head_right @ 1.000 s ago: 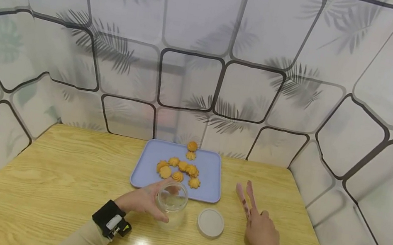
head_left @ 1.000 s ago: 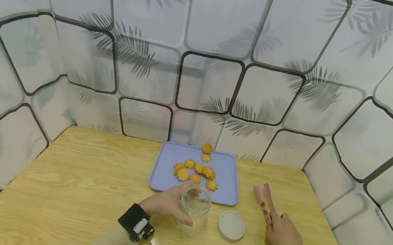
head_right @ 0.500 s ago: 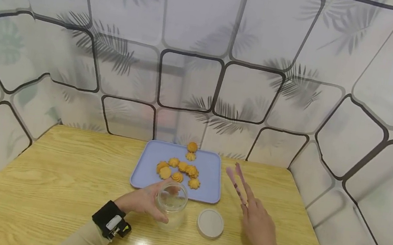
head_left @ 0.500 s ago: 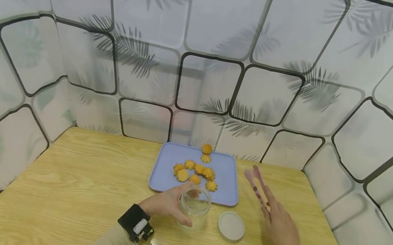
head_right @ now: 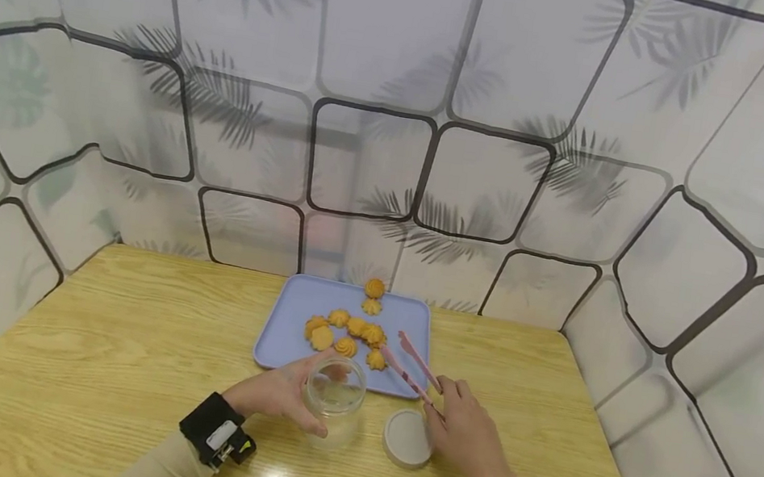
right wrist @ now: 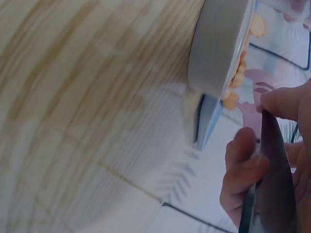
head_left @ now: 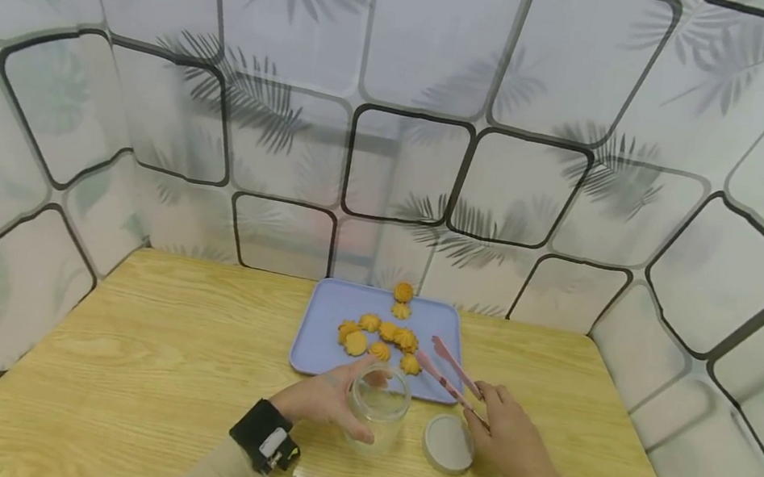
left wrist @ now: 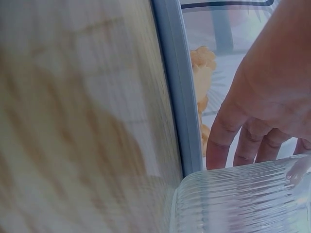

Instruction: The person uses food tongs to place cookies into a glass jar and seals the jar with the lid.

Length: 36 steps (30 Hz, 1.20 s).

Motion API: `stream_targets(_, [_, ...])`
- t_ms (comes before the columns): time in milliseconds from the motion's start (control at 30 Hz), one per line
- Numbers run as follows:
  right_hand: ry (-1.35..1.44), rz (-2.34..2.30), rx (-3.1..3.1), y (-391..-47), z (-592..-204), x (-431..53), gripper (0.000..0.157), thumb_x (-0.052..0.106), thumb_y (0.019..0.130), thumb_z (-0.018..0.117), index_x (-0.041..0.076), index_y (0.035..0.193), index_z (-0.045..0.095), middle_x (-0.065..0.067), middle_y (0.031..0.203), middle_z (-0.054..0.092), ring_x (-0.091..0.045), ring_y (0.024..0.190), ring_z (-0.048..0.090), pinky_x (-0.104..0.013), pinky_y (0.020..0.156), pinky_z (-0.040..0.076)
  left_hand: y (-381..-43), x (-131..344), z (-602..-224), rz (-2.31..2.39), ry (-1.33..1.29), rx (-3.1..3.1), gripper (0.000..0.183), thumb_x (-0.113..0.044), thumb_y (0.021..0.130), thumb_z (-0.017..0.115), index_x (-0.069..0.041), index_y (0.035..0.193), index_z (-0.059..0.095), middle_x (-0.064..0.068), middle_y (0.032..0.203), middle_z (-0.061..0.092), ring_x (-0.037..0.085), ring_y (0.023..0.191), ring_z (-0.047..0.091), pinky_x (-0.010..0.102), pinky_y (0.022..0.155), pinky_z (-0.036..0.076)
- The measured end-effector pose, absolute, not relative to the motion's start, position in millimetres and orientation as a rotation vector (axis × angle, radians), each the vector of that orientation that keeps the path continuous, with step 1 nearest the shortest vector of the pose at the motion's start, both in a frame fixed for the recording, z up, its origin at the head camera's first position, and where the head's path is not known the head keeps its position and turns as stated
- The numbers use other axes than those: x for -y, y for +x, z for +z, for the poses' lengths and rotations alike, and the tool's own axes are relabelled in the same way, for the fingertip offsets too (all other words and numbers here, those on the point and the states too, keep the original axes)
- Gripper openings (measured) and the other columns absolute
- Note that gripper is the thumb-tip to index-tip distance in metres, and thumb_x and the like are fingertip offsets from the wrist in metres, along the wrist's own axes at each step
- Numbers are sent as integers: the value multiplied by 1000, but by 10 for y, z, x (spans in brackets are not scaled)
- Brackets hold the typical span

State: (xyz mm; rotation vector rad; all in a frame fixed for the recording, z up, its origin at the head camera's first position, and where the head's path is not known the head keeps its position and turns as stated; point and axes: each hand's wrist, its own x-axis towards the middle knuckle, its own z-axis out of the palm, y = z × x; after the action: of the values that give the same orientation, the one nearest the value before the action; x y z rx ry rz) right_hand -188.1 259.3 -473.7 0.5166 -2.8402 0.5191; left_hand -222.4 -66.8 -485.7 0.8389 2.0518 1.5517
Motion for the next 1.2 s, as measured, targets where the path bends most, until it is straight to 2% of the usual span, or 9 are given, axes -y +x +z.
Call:
stream_targets(100, [541, 523, 2886, -1875, -4736, -2522, 43, 20, 98, 70, -3, 132, 60, -11, 109, 65, -19, 89, 64, -39, 75, 54, -2219, 669, -4858, 1541, 833, -2060, 88, -14, 75, 92, -25, 147, 43, 19, 147, 51, 28, 137, 46, 49, 112, 39])
stream_targets(667, [529, 483, 2928, -1920, -4783, -2397, 42, 22, 98, 68, -1, 132, 60, -11, 98, 63, -12, 74, 51, -31, 64, 44, -2219, 656, -4847, 1492, 827, -2119, 87, -17, 74, 92, -26, 146, 43, 12, 145, 54, 28, 136, 48, 47, 111, 40])
stream_targets(933, [484, 410, 2997, -1891, -4750, -2379, 50, 27, 99, 65, -4, 137, 58, -15, 98, 63, -17, 74, 54, -35, 64, 46, -2228, 662, -4861, 1501, 834, -2108, 84, -17, 74, 93, -31, 143, 46, 10, 143, 53, 26, 134, 48, 45, 108, 42])
stream_targets(1100, [474, 387, 3034, -1877, -4724, -2365, 52, 29, 100, 64, -4, 140, 58, -20, 103, 68, -28, 84, 64, -44, 69, 52, -2227, 672, -4856, 1513, 827, -2099, 85, -16, 74, 93, -29, 144, 45, 13, 144, 52, 26, 134, 48, 45, 109, 41])
stream_targets(1200, [488, 391, 3034, -1878, -4723, -2363, 53, 29, 100, 65, -5, 140, 58, -19, 99, 70, -27, 83, 65, -41, 67, 50, -2224, 680, -4853, 1509, 825, -2102, 86, -17, 74, 92, -28, 145, 45, 13, 145, 53, 26, 135, 48, 45, 109, 41])
